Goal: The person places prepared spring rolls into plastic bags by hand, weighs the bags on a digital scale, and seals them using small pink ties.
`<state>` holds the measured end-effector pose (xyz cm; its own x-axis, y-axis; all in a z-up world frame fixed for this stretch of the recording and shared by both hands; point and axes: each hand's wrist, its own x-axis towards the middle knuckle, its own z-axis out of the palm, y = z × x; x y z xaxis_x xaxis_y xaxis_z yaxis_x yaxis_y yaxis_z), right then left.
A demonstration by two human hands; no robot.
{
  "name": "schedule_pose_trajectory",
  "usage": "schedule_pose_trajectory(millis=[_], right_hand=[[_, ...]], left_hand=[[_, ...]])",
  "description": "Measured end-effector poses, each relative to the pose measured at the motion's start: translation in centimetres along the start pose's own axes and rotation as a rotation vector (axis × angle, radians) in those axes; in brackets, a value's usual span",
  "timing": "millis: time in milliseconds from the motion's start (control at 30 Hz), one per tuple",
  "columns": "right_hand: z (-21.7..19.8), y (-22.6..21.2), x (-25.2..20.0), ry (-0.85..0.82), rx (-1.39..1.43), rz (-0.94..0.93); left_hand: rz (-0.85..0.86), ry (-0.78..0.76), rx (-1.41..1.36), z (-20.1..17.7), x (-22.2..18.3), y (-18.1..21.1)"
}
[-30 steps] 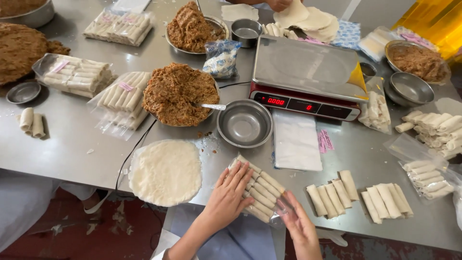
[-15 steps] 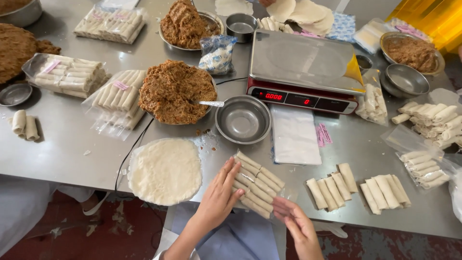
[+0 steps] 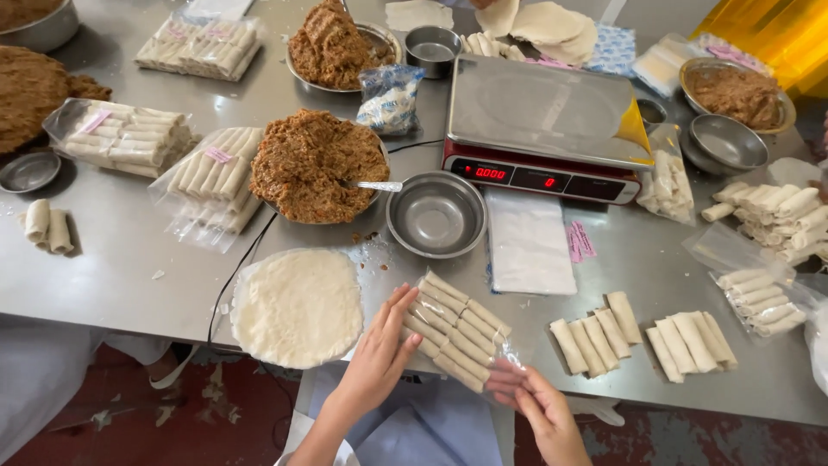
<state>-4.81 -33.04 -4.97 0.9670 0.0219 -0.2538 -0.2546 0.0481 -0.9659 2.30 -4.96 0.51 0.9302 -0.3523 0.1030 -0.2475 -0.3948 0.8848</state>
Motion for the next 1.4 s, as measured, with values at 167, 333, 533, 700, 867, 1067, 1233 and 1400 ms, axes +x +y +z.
schedule_pose_trajectory(millis=[167, 333, 533, 700, 867, 1067, 1233, 1400], right_hand=[[1.0, -0.2, -0.2, 0.06, 0.113, -0.101], [2.6, -1.0, 0.7, 0.19, 0.38, 0.005], [3.3, -1.9, 1.4, 0.272, 0.025, 0.058], [3.0, -0.7, 2.0, 0.192, -0.149, -0.098], [3.4, -1.5, 2.6, 0.225, -0.314, -0.103], [4.0, -2.6, 2.8, 0.251, -0.336, -0.272], [3.9, -3.3, 2.6, 0.309, -0.317, -0.329], [4.2, -2.5, 2.0, 0.375, -0.475, -0.436]], left_hand=[[0.062, 0.023, 0.026, 0.0, 0.6, -0.1], [0.113, 0.038, 0.058, 0.5, 1.4, 0.3], [0.254, 0.08, 0.178, 2.7, 1.3, -0.7], [0.484, 0.102, 0.308, 3.7, 0.3, -1.0], [0.614, 0.103, 0.39, 5.0, -0.4, -1.7], [0.615, 0.094, 0.495, 6.3, -0.5, -3.0], [0.611, 0.093, 0.501, 6.3, -0.5, -2.8], [0.587, 0.084, 0.476, 6.3, -0.4, -2.8]])
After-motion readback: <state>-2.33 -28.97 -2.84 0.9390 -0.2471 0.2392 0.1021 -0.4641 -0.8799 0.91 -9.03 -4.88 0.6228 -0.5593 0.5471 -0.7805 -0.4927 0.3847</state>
